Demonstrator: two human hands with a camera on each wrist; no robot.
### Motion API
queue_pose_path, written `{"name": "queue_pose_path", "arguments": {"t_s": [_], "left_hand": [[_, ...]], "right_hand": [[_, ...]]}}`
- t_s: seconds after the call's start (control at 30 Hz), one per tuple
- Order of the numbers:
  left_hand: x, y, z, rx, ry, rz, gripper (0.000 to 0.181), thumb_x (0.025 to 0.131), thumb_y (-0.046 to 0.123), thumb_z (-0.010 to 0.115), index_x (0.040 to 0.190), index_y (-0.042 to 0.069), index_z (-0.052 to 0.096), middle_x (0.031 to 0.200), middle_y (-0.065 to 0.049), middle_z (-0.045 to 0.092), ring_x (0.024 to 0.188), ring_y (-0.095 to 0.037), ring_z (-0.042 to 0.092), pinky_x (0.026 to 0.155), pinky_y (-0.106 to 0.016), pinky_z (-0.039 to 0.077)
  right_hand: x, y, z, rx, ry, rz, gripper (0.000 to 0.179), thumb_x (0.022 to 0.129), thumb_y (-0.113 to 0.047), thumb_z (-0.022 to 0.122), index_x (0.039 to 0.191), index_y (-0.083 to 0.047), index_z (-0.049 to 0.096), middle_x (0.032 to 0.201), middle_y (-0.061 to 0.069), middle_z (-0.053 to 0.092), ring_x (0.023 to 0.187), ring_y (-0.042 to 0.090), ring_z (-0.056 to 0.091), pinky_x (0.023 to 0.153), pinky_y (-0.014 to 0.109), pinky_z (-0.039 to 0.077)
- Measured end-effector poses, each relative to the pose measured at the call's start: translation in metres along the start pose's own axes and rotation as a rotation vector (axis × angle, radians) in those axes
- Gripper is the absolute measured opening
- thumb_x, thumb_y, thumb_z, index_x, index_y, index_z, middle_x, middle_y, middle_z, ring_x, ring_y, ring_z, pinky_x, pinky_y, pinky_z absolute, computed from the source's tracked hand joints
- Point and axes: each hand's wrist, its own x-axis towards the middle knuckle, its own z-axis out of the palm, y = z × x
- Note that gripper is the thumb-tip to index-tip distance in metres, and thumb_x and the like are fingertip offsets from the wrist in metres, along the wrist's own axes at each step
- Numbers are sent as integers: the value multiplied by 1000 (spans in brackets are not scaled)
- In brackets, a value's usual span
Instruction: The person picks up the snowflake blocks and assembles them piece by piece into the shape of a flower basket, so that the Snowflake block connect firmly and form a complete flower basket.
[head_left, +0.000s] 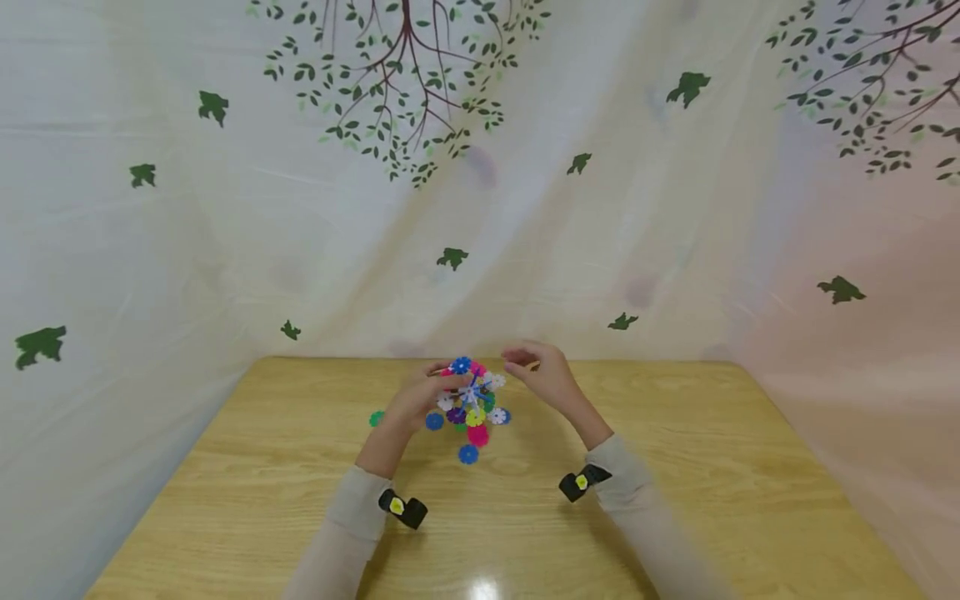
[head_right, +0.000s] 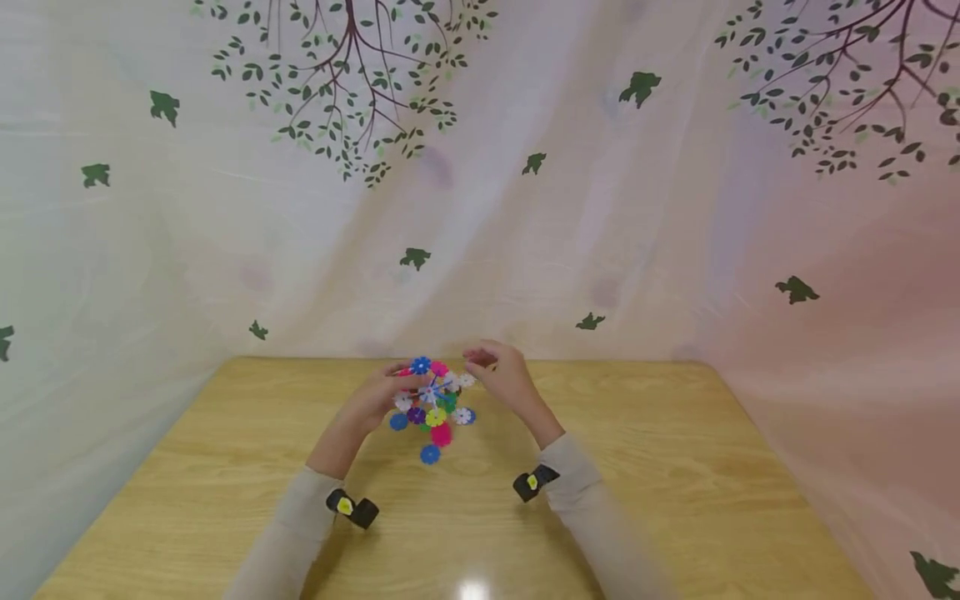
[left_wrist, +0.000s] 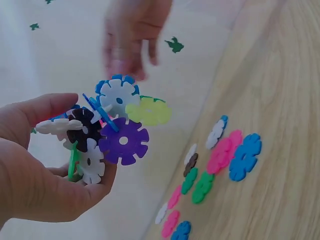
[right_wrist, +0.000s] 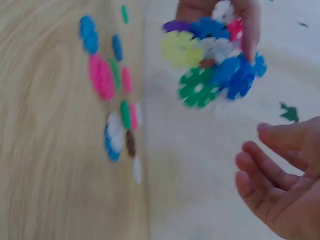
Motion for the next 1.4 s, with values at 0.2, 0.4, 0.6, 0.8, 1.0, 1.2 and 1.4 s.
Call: {"name": "queue_pose_path", "arguments": {"t_s": [0.2,0.4,0.6,0.8,1.0,1.2,1.4], "left_hand": [[4,5,-11,-154,26,24,63,96,13,68,148,-3,36,112,-10,62,82,-13,65,66,-26,57],[5,9,-12,-201,43,21,55,93,10,68,141,-1,43,118,-10,62,94,-16,66,80,-33,60],[4,9,-10,-249,9,29,50,94,8,64,140,-5,51,118,-9,64,98,-15,64,87,-32,57],[4,7,-12,-257,2,43,52,94,9,65,142,-5,51,120,-9,63,98,-16,65,81,-31,59],[4,5,-12,-252,-20,52,52,92,8,69,139,-5,51,114,-8,68,93,-15,69,78,-31,62],[4,3,-8,-214,-27,26,50,91,10,72,137,-3,56,107,-3,71,90,-13,69,76,-29,61],[4,1,-2,-180,-48,4,51,91,15,73,137,0,58,102,-2,73,87,-13,71,73,-30,61]], "right_hand": [[7,37,5,-85,-315,21,16,93,-4,71,105,7,73,99,19,76,87,23,71,77,29,58],[9,54,24,-115,-440,85,15,88,-5,77,99,4,73,88,13,74,77,10,63,69,22,52],[7,53,35,-183,-428,99,15,83,-7,83,93,0,73,81,5,68,74,8,54,67,22,48],[1,57,34,-162,-356,155,12,82,1,79,85,-3,69,82,3,64,77,12,52,71,25,46],[-3,58,26,-38,-190,225,3,90,0,71,92,2,71,83,8,69,71,10,57,64,25,50],[5,34,15,185,5,168,21,93,-4,71,111,8,71,85,19,70,69,15,66,63,36,58],[12,7,11,258,125,4,21,96,-5,69,113,6,71,90,27,71,72,12,68,64,25,58]]}}
